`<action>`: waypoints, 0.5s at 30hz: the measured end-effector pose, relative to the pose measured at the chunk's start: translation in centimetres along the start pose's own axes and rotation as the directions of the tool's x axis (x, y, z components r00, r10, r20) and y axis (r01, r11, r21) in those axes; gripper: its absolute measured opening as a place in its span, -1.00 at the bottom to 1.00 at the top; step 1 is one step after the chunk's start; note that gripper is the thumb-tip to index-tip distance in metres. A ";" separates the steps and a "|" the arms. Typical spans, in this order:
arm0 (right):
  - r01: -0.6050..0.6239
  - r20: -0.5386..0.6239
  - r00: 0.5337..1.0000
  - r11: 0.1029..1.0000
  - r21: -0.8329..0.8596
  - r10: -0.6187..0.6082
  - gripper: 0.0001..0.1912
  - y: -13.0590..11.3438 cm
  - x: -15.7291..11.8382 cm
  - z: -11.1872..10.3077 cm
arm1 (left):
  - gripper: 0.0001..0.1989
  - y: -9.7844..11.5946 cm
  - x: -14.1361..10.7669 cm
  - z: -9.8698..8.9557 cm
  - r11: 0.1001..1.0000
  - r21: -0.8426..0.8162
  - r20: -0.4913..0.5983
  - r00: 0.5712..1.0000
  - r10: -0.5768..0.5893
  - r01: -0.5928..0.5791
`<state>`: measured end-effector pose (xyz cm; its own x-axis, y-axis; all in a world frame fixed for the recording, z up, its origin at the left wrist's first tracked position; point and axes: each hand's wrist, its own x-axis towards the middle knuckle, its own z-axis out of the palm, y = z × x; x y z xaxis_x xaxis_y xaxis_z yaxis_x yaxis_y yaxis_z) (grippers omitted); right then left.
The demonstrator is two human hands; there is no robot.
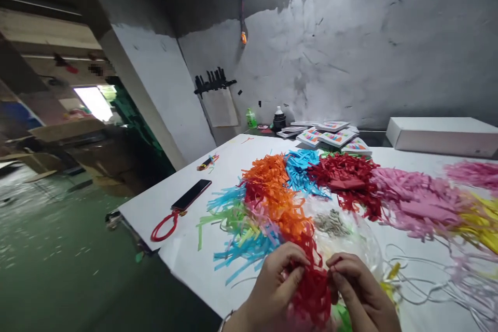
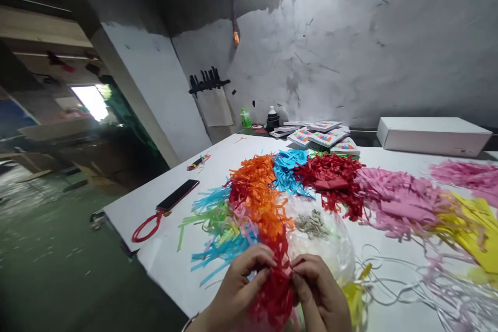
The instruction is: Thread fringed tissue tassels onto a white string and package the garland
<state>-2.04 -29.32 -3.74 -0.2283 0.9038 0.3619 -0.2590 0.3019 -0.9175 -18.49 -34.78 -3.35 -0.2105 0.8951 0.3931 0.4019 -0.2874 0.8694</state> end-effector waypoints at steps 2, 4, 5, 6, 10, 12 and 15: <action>0.044 0.012 0.999 0.997 -0.062 -0.044 -0.81 0.2 0.2 -0.2 | -0.83 0.9 -0.1 0.1 0.994 0.109 -0.051 0.999 0.004 0.002; 0.131 0.086 0.989 0.984 -0.125 -0.121 -0.84 0.6 0.5 -0.5 | -0.77 1.8 -0.1 0.2 0.984 0.175 -0.030 0.998 0.050 -0.044; 0.183 0.140 0.977 0.972 -0.145 -0.163 -0.85 0.8 0.6 -0.7 | -0.74 2.1 0.0 0.3 0.980 0.183 0.035 0.997 0.066 -0.072; 0.234 0.192 0.960 0.960 -0.154 -0.203 -0.86 0.9 0.7 -0.9 | -0.73 2.3 0.0 0.5 0.980 0.179 0.110 0.992 0.065 -0.084; 0.244 0.129 0.966 0.950 -0.195 -0.222 -0.84 0.8 0.6 -1.3 | -0.69 2.3 0.2 1.5 0.995 0.048 0.122 0.988 -0.092 0.087; 0.117 0.020 0.993 0.972 -0.202 -0.115 -0.82 0.6 0.2 -1.1 | -0.61 2.0 0.2 1.7 0.956 -0.155 0.051 0.969 -0.244 0.249; -0.028 -0.017 1.000 0.984 -0.174 0.025 -0.76 0.3 -0.6 -0.5 | -0.55 1.6 0.0 1.8 0.777 -0.463 0.121 0.899 -0.421 0.427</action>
<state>-1.55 -29.61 -4.32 -0.2190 0.9161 0.3358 -0.0849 0.3250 -0.9419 -16.27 -34.60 -2.47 -0.2502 0.9669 -0.0491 -0.1899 0.0008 0.9818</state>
